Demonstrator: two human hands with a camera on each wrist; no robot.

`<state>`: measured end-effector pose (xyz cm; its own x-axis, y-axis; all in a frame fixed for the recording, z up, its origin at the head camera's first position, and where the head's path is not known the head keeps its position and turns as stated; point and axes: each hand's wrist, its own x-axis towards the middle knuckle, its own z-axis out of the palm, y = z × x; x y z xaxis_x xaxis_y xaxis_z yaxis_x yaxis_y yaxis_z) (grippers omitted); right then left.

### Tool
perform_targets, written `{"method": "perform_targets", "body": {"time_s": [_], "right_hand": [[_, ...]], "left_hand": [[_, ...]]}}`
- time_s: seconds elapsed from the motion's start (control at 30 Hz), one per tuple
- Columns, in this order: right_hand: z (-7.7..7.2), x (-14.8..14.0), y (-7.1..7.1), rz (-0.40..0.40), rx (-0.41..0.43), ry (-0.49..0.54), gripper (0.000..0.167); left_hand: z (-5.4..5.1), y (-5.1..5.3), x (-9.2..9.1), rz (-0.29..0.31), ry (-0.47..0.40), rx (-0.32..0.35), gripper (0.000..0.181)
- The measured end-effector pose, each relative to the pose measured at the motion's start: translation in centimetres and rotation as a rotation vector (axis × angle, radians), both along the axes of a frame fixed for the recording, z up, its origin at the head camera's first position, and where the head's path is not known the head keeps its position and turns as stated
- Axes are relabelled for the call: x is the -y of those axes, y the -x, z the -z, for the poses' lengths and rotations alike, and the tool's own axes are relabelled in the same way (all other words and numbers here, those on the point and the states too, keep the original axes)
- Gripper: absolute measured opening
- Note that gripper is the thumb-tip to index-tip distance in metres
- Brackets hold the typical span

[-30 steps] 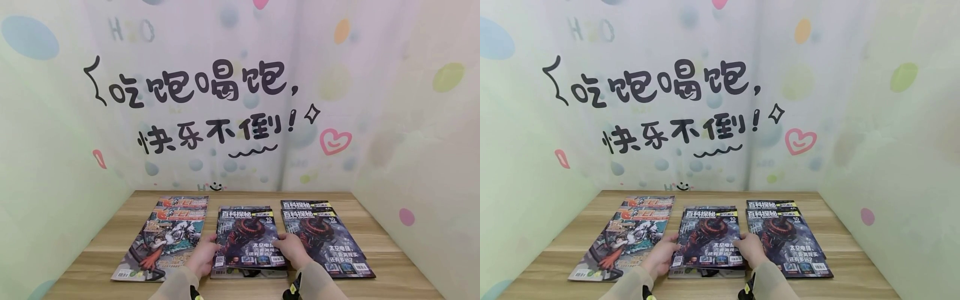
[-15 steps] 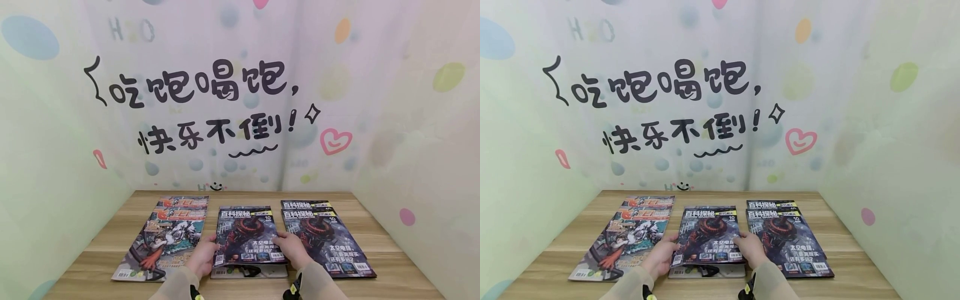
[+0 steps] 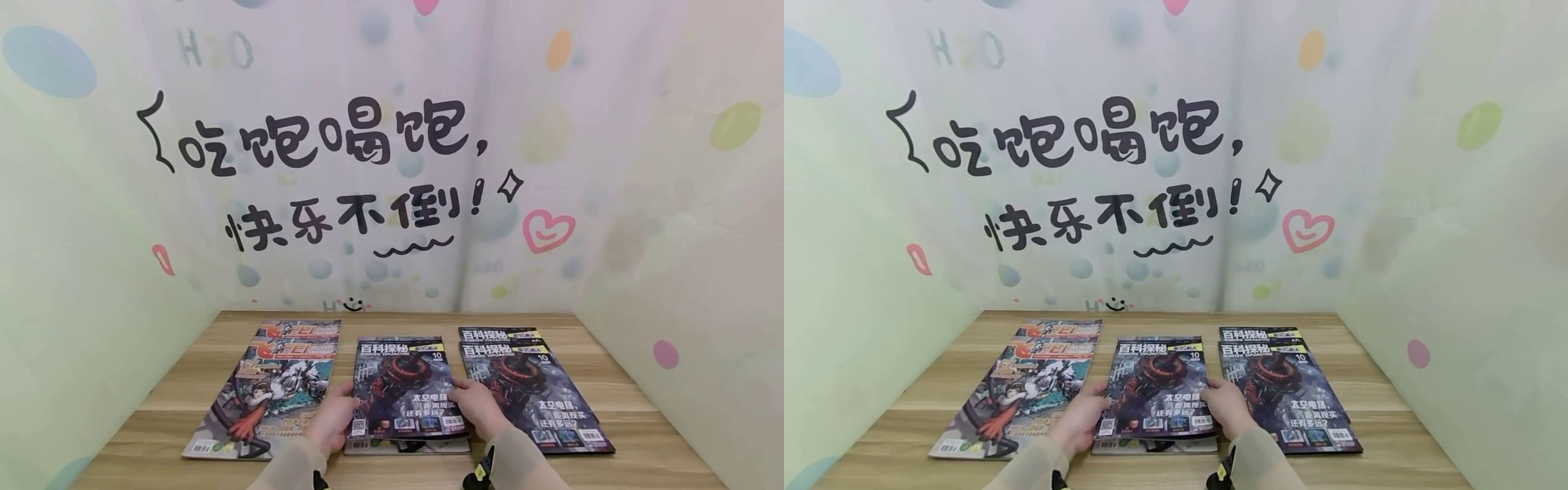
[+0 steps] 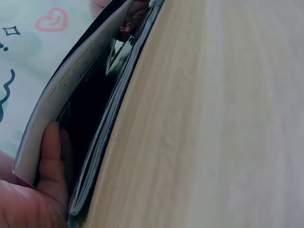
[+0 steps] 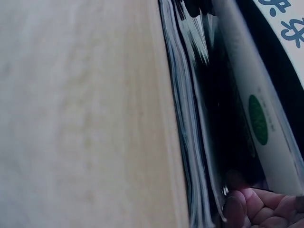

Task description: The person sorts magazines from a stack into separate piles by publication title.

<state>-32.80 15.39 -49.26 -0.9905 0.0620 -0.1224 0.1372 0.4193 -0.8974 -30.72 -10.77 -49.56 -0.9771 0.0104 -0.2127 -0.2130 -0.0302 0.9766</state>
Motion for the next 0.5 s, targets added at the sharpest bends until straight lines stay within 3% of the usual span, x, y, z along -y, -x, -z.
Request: {"method": "perform_targets", "body": {"time_s": [0.5], "right_hand": [[-0.06, 0.01, -0.24, -0.019, -0.017, 0.003, 0.046]], "left_hand": [[-0.36, -0.25, -0.46, -0.045, 0.201, -0.081, 0.055]]}}
